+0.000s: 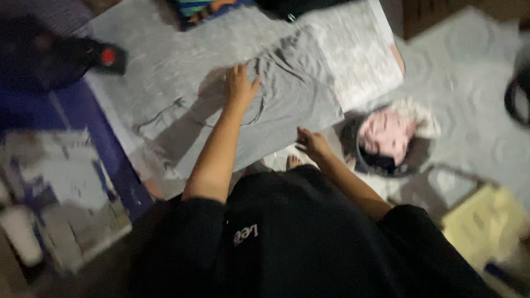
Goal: The person takes items of clothing from a laundry basket and folds them one by one on a flat surface.
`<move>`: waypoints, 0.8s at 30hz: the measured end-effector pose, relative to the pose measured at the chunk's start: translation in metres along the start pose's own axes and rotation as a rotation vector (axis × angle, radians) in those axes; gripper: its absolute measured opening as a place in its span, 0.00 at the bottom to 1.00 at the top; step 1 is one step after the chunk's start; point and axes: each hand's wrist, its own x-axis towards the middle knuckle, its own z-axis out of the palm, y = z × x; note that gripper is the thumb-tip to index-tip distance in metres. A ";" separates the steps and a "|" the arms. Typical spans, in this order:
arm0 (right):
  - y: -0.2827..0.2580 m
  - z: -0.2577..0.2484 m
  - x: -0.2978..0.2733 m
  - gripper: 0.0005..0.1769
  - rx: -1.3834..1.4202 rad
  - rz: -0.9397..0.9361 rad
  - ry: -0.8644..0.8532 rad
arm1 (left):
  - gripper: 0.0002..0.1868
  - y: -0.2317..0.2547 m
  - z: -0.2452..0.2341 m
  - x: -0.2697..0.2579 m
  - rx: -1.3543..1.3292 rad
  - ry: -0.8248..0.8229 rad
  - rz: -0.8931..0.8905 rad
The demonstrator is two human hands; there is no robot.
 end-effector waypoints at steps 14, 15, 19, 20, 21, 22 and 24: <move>-0.032 0.008 -0.057 0.07 -0.010 -0.724 0.356 | 0.22 -0.010 0.078 0.192 -0.375 -0.815 -0.085; -0.053 0.003 -0.058 0.07 -0.034 -0.777 0.406 | 0.20 0.002 0.083 0.207 -0.570 -0.725 0.069; -0.150 -0.006 -0.082 0.08 -0.107 -0.979 0.503 | 0.22 0.072 0.122 0.283 -0.603 -0.611 0.098; -0.176 -0.001 -0.091 0.08 -0.023 -1.027 0.498 | 0.22 0.084 0.127 0.299 -0.602 -0.600 0.124; -0.197 0.006 -0.106 0.08 0.062 -1.071 0.494 | 0.22 0.092 0.130 0.312 -0.601 -0.587 0.143; -0.217 0.013 -0.123 0.07 0.101 -1.172 0.398 | 0.22 0.093 0.118 0.310 -0.606 -0.576 0.168; -0.240 0.031 -0.161 0.07 0.100 -1.338 0.265 | 0.22 0.088 0.090 0.294 -0.628 -0.549 0.208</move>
